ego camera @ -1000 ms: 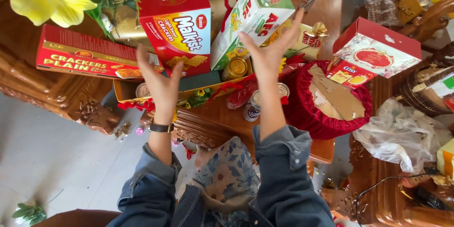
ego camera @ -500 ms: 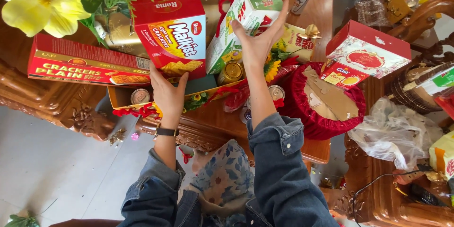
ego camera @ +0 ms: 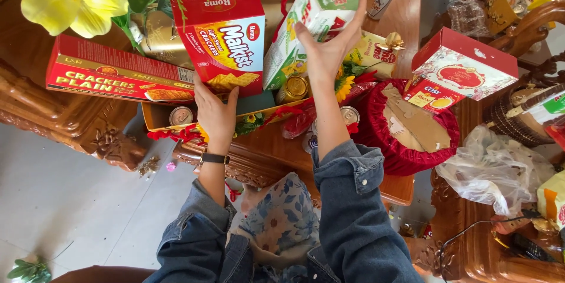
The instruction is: The person arranges various food items and decorative flowers into a red gift basket. They place boxes of crackers, canned beverages, and a tin of biscuits into the basket, adjusting the placement of artificial sunflowers and other items to create a visually appealing arrangement.
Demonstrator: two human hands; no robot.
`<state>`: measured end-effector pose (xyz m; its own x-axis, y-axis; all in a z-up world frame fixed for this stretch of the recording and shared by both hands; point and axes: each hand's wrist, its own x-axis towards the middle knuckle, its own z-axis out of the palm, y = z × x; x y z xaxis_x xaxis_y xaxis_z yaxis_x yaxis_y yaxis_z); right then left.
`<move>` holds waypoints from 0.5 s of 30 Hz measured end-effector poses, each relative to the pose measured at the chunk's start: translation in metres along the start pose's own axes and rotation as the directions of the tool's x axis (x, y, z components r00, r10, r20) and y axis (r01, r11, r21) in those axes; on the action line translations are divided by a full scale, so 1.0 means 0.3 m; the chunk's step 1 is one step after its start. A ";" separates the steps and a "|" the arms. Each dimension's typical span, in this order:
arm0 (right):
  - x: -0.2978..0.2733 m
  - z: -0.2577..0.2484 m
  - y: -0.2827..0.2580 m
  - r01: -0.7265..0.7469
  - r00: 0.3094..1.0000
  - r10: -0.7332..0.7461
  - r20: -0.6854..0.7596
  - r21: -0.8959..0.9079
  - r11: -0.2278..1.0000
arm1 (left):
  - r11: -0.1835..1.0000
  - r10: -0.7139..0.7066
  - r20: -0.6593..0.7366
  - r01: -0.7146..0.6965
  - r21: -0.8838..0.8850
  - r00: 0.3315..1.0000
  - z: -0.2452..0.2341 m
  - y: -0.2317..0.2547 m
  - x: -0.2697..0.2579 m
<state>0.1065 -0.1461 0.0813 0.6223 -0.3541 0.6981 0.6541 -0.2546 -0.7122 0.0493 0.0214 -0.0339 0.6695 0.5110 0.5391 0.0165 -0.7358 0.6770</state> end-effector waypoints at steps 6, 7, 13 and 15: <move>0.126 -0.072 0.130 -0.115 0.963 0.209 -0.172 0.440 0.891 | 1.000 -0.023 0.013 0.023 0.007 1.000 -0.004 0.003 0.002; 0.139 -0.100 0.122 -0.115 0.962 0.209 -0.174 0.436 0.893 | 1.000 -0.023 0.017 0.023 0.004 1.000 -0.011 0.006 0.002; 0.196 -0.307 0.079 0.118 0.989 -0.068 -0.129 0.437 0.892 | 0.996 0.046 -0.022 -0.044 0.074 0.999 0.015 -0.017 -0.003; 0.224 -0.389 0.035 0.173 0.972 -0.104 -0.213 0.338 0.925 | 0.991 0.058 -0.029 -0.054 0.119 0.998 0.037 -0.046 -0.004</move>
<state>0.1051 -0.2776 0.1122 0.4452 -0.5090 0.7367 0.8582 0.0077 -0.5133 0.0563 0.0261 -0.0494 0.6475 0.4799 0.5920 0.0683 -0.8102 0.5822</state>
